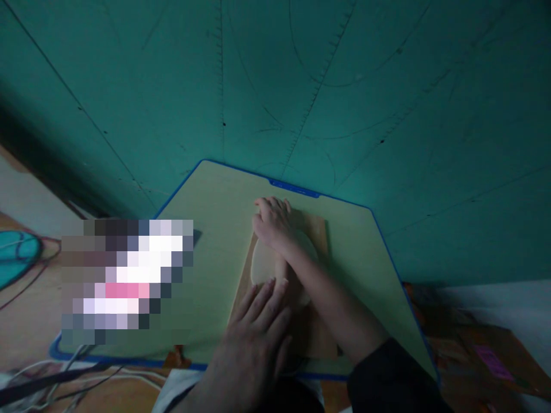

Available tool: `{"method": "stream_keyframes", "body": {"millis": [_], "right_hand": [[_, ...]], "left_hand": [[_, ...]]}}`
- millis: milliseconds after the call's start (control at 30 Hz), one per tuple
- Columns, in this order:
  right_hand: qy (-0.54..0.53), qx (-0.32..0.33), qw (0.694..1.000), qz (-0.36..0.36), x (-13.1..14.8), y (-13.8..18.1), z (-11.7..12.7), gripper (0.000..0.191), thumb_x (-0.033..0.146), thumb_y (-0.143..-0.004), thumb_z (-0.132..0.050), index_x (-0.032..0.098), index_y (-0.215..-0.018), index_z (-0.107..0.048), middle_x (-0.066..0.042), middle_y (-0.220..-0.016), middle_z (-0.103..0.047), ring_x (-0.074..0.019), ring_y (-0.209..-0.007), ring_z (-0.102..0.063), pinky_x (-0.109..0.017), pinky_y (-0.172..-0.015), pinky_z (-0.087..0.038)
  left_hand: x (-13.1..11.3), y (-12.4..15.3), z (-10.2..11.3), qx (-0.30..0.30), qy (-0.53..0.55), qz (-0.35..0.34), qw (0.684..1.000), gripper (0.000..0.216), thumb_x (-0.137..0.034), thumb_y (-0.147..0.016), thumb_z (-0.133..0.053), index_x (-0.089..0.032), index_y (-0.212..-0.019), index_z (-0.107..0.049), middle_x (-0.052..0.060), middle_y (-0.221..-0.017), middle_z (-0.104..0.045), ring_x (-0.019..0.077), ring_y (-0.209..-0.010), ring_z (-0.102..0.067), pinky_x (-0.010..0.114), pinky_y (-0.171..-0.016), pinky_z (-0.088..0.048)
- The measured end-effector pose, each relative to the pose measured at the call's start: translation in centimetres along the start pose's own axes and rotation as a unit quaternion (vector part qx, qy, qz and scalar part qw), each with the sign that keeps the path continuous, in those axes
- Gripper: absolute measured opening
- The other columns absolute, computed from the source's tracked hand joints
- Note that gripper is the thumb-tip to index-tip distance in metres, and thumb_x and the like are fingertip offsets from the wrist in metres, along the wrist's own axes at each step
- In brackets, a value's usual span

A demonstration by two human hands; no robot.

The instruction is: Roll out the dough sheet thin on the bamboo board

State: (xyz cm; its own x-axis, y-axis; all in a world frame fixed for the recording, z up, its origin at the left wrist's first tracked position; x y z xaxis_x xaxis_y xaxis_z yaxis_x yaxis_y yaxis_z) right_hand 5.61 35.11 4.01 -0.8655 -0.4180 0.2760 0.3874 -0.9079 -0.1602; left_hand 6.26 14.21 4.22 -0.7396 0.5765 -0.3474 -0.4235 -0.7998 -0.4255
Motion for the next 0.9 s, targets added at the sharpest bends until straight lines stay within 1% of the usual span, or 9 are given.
{"method": "stream_keyframes", "body": {"millis": [100,200,300,433,500,600,733,800,900], "right_hand": [[-0.013,0.008,1.000,0.019,1.2,-0.6,-0.4,0.033,0.017,-0.093,-0.045,0.020,-0.120,-0.063,-0.011,-0.123,-0.068,-0.0266,-0.122,-0.056,-0.049,-0.114,-0.030],[-0.019,0.008,0.999,0.028,0.2,-0.4,-0.2,0.033,0.016,-0.092,-0.045,0.020,-0.119,-0.064,-0.011,-0.123,-0.069,-0.0262,-0.120,-0.056,-0.047,-0.112,-0.033],[-0.012,0.008,1.000,0.018,-3.1,0.7,0.1,0.035,0.013,-0.090,-0.047,0.018,-0.119,-0.065,-0.012,-0.125,-0.067,-0.0262,-0.126,-0.053,-0.045,-0.114,-0.032],[-0.019,0.024,0.999,-0.022,-8.2,2.8,0.5,0.040,0.012,-0.088,-0.048,0.017,-0.125,-0.064,-0.012,-0.136,-0.060,-0.0237,-0.131,-0.050,-0.039,-0.113,-0.036],[-0.019,0.028,0.999,-0.038,-9.2,3.3,0.5,0.042,0.013,-0.090,-0.046,0.019,-0.129,-0.062,-0.012,-0.140,-0.057,-0.0240,-0.132,-0.050,-0.040,-0.113,-0.037],[-0.007,0.017,1.000,-0.025,-7.6,2.7,0.4,0.042,0.016,-0.091,-0.045,0.019,-0.130,-0.061,-0.012,-0.142,-0.056,-0.0270,-0.137,-0.044,-0.046,-0.116,-0.032],[-0.003,-0.011,1.000,-0.008,-3.0,0.9,0.2,0.036,0.018,-0.093,-0.044,0.020,-0.123,-0.063,-0.012,-0.132,-0.063,-0.0289,-0.134,-0.046,-0.052,-0.117,-0.027],[-0.003,-0.014,1.000,-0.011,-1.2,0.3,0.0,0.033,0.019,-0.094,-0.044,0.018,-0.120,-0.064,-0.012,-0.128,-0.065,-0.0287,-0.129,-0.050,-0.052,-0.117,-0.027],[0.004,-0.013,1.000,-0.022,0.2,-0.3,-0.1,0.030,0.022,-0.095,-0.044,0.016,-0.117,-0.064,-0.014,-0.125,-0.066,-0.0295,-0.126,-0.051,-0.054,-0.118,-0.023]], "left_hand": [[0.2,0.7,0.3,0.002,-0.025,-0.005,1.000,0.038,-0.018,-0.094,-0.051,-0.017,-0.130,-0.062,0.013,-0.152,-0.053,0.0302,-0.144,-0.045,0.050,-0.115,-0.044],[-0.3,0.3,-0.4,0.013,-0.042,-0.001,0.999,0.045,-0.023,-0.094,-0.055,-0.016,-0.139,-0.057,0.015,-0.155,-0.049,0.0341,-0.144,-0.045,0.052,-0.112,-0.047],[-2.3,-1.3,-2.2,0.045,-0.031,-0.023,0.998,0.044,-0.027,-0.097,-0.057,-0.018,-0.140,-0.059,0.011,-0.156,-0.048,0.0359,-0.147,-0.040,0.049,-0.114,-0.044],[-5.7,-3.5,-4.2,0.072,-0.014,-0.081,0.994,0.037,-0.036,-0.103,-0.052,-0.018,-0.131,-0.068,0.009,-0.145,-0.060,0.0342,-0.145,-0.042,0.050,-0.121,-0.036],[-6.2,-3.7,-4.6,0.078,-0.012,-0.093,0.993,0.039,-0.036,-0.104,-0.048,-0.015,-0.131,-0.068,0.011,-0.145,-0.061,0.0340,-0.145,-0.042,0.052,-0.122,-0.034],[-4.9,-2.7,-4.3,0.088,-0.001,-0.074,0.993,0.041,-0.033,-0.101,-0.053,-0.017,-0.138,-0.062,0.009,-0.153,-0.053,0.0345,-0.150,-0.034,0.052,-0.122,-0.033],[-1.6,-0.3,-2.3,0.086,0.010,-0.028,0.996,0.045,-0.012,-0.092,-0.055,-0.024,-0.135,-0.063,0.003,-0.156,-0.049,0.0325,-0.153,-0.027,0.050,-0.122,-0.035],[-0.4,0.6,-1.1,0.072,0.016,-0.009,0.997,0.045,-0.008,-0.091,-0.053,-0.025,-0.131,-0.065,0.003,-0.156,-0.050,0.0317,-0.150,-0.035,0.051,-0.119,-0.040],[0.4,1.5,0.1,0.037,0.013,0.002,0.999,0.037,-0.010,-0.092,-0.050,-0.021,-0.123,-0.067,0.010,-0.152,-0.053,0.0311,-0.139,-0.051,0.054,-0.114,-0.046]]}}
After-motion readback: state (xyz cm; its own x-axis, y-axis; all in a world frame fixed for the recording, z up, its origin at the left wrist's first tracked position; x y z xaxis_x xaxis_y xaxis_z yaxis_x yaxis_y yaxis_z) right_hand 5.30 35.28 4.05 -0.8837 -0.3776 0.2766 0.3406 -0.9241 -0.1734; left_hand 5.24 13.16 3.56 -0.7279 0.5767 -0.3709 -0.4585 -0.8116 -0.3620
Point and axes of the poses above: each hand's wrist, its own y-axis away from the middle knuckle, its own z-axis out of the back of the hand, x = y × z, the point moved 10 cm from there along -y, towards the middle knuckle
